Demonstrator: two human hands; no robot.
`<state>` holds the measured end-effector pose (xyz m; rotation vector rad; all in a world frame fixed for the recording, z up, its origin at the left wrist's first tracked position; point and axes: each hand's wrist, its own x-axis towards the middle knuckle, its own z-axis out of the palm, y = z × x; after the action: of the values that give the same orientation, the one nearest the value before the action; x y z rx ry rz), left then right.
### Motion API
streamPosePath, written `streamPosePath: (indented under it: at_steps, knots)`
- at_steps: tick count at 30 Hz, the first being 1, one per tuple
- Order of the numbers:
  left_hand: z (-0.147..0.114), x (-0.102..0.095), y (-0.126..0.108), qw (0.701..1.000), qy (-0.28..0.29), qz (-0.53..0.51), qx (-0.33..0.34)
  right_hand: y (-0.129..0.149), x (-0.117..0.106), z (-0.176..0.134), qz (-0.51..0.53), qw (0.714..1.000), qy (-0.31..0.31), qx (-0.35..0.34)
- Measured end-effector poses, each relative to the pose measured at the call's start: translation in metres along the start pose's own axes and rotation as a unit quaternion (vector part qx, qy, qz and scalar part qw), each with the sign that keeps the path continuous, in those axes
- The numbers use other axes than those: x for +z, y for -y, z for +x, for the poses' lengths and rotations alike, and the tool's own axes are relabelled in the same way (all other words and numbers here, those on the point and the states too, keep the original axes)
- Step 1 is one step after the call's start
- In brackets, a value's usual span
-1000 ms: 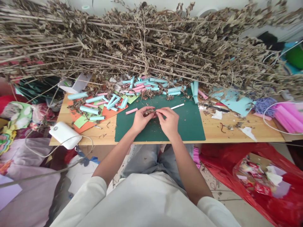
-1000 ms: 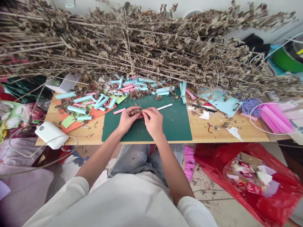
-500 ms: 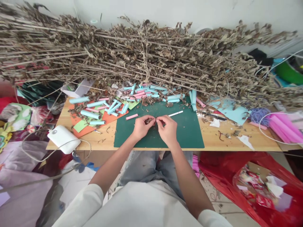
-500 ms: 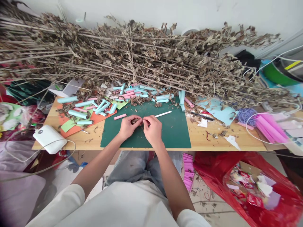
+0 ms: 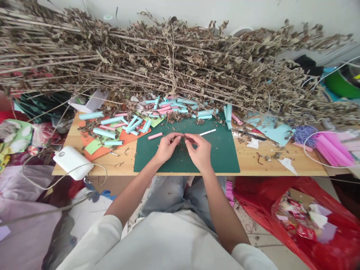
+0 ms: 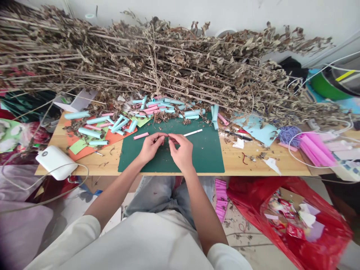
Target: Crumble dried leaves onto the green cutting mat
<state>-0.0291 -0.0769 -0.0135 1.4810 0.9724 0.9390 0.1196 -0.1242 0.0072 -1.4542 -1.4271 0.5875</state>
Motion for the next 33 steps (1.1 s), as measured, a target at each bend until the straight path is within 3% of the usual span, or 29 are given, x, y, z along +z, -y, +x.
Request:
streamPosePath:
  at_steps: [13, 18, 25, 30, 33]
  knots:
    - [-0.001, -0.005, 0.001, 0.995, 0.061, 0.037, 0.072, -0.005, 0.004, 0.000, 0.129, 0.990, 0.009, 0.056]
    - [0.000, -0.001, 0.003, 0.997, 0.027, 0.028, 0.061, -0.004, 0.004, 0.002, 0.148, 0.987, 0.037, 0.058]
    - [0.002, 0.003, 0.002, 0.998, -0.025, -0.056, -0.021, -0.008, 0.008, 0.000, 0.094, 0.993, -0.032, 0.065]
    - [0.002, 0.004, -0.001, 0.995, -0.053, -0.071, -0.040, -0.013, 0.014, -0.001, 0.138, 0.984, -0.059, 0.101]
    - [0.002, 0.004, -0.002, 0.995, -0.058, -0.078, -0.039, -0.011, 0.012, -0.001, 0.107, 0.990, -0.055, 0.072]
